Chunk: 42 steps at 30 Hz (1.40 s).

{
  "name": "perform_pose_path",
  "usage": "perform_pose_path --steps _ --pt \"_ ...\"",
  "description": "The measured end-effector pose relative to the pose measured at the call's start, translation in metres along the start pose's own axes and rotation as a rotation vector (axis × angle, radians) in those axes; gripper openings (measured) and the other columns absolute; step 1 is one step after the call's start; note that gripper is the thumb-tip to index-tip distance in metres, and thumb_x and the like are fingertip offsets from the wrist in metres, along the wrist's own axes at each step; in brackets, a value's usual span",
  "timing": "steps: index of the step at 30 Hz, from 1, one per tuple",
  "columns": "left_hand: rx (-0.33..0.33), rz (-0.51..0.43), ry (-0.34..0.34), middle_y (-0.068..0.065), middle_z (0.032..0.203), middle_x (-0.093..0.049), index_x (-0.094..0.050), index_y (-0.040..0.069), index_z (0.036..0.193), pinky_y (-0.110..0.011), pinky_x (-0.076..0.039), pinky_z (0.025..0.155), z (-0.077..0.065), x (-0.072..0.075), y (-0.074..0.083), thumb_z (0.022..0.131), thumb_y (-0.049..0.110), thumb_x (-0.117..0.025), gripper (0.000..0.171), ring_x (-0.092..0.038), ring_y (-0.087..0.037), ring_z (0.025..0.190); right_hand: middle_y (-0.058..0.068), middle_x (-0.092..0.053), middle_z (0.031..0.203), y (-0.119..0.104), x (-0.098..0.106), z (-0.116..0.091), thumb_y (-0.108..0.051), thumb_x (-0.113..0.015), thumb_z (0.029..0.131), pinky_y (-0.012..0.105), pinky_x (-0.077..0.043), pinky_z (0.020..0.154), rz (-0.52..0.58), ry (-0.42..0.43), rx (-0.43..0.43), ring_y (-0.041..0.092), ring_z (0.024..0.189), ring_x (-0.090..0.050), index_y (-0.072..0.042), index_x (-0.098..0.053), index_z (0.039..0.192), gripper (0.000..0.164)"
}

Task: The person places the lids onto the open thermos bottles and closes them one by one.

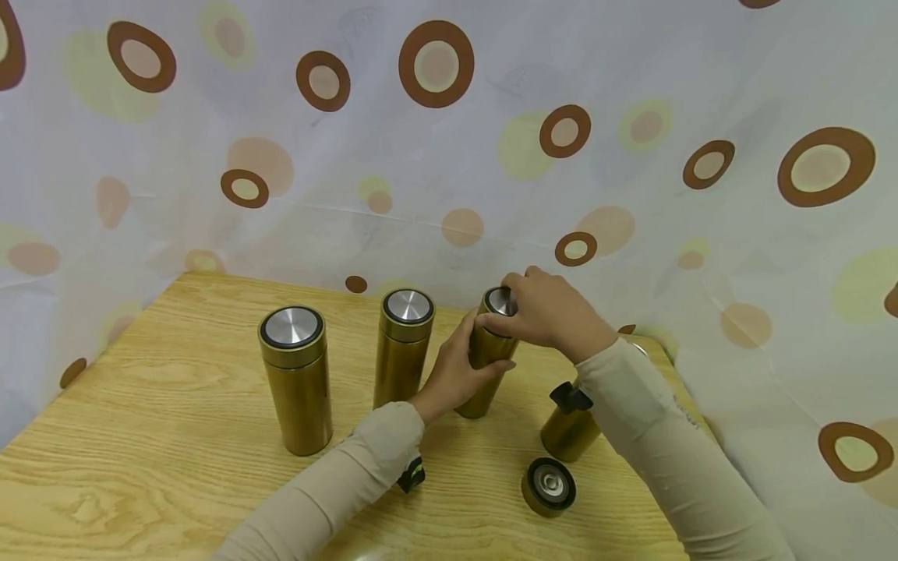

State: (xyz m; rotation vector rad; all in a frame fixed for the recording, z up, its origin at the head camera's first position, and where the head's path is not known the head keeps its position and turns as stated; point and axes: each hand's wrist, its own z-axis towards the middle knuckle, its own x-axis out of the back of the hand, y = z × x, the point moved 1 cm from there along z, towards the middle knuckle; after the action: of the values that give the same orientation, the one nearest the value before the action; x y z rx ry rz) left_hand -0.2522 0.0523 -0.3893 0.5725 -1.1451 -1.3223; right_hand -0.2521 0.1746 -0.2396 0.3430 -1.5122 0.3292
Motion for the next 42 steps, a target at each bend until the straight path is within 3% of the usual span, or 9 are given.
perform_pose_path --steps 10,17,30,32,35,38,42 --pt "-0.012 -0.01 -0.009 0.003 0.139 -0.046 -0.033 0.023 0.142 -0.036 -0.041 0.104 0.001 0.001 0.0 0.086 0.032 -0.073 0.07 -0.048 -0.015 0.126 0.014 -0.056 0.089 -0.004 -0.002 0.001 -0.056 -0.062 0.086 0.034 -0.045 0.057 -0.005 -0.002 -0.088 0.025 0.068 -0.054 0.001 -0.058 0.1 0.06" --pt "-0.02 -0.006 0.001 0.0 0.139 -0.048 -0.032 0.02 0.144 -0.036 -0.042 0.104 0.0 0.0 0.0 0.085 0.027 -0.075 0.073 -0.049 -0.017 0.125 0.013 -0.055 0.083 -0.004 -0.005 0.002 -0.059 -0.063 0.084 0.033 -0.043 0.054 0.012 0.033 -0.12 0.024 0.064 -0.053 -0.001 -0.056 0.086 0.058" --pt "-0.035 0.003 0.0 -0.002 0.142 -0.045 -0.027 0.02 0.147 -0.038 -0.042 0.104 0.0 0.0 -0.002 0.085 0.03 -0.074 0.078 -0.048 -0.019 0.127 0.014 -0.056 0.09 -0.005 -0.009 -0.002 -0.063 -0.057 0.086 0.034 -0.045 0.056 0.021 0.062 -0.124 0.024 0.068 -0.053 0.001 -0.059 0.095 0.064" --pt "-0.035 -0.003 -0.002 -0.002 0.143 -0.044 -0.027 0.02 0.148 -0.039 -0.041 0.105 -0.001 0.0 -0.002 0.086 0.03 -0.074 0.079 -0.048 -0.019 0.127 0.016 -0.057 0.096 -0.004 -0.009 -0.004 -0.062 -0.056 0.088 0.037 -0.048 0.061 0.016 0.04 -0.097 0.027 0.073 -0.056 0.003 -0.06 0.105 0.067" --pt "-0.036 -0.024 -0.009 -0.002 0.143 -0.044 -0.025 0.021 0.149 -0.038 -0.041 0.105 0.0 0.0 -0.002 0.086 0.028 -0.074 0.081 -0.048 -0.019 0.127 0.024 -0.054 0.12 0.0 -0.006 -0.007 -0.055 -0.059 0.089 0.045 -0.052 0.08 0.045 -0.039 0.003 0.036 0.097 -0.06 0.005 -0.05 0.132 0.075" --pt "-0.03 -0.038 -0.01 -0.004 0.141 -0.046 -0.022 0.019 0.151 -0.038 -0.043 0.103 0.0 0.001 -0.001 0.086 0.027 -0.074 0.084 -0.05 -0.02 0.125 0.026 -0.036 0.145 0.006 -0.002 -0.008 -0.037 -0.068 0.089 0.055 -0.041 0.1 0.112 -0.129 0.169 0.044 0.125 -0.045 0.0 -0.028 0.149 0.081" --pt "-0.013 -0.026 -0.006 -0.006 0.137 -0.048 -0.022 0.016 0.15 -0.039 -0.045 0.1 0.001 0.0 -0.001 0.085 0.027 -0.075 0.084 -0.052 -0.021 0.121 0.018 -0.02 0.156 0.016 0.004 -0.005 -0.011 -0.074 0.085 0.058 -0.033 0.106 0.188 -0.202 0.351 0.045 0.137 -0.029 -0.01 -0.027 0.152 0.082"
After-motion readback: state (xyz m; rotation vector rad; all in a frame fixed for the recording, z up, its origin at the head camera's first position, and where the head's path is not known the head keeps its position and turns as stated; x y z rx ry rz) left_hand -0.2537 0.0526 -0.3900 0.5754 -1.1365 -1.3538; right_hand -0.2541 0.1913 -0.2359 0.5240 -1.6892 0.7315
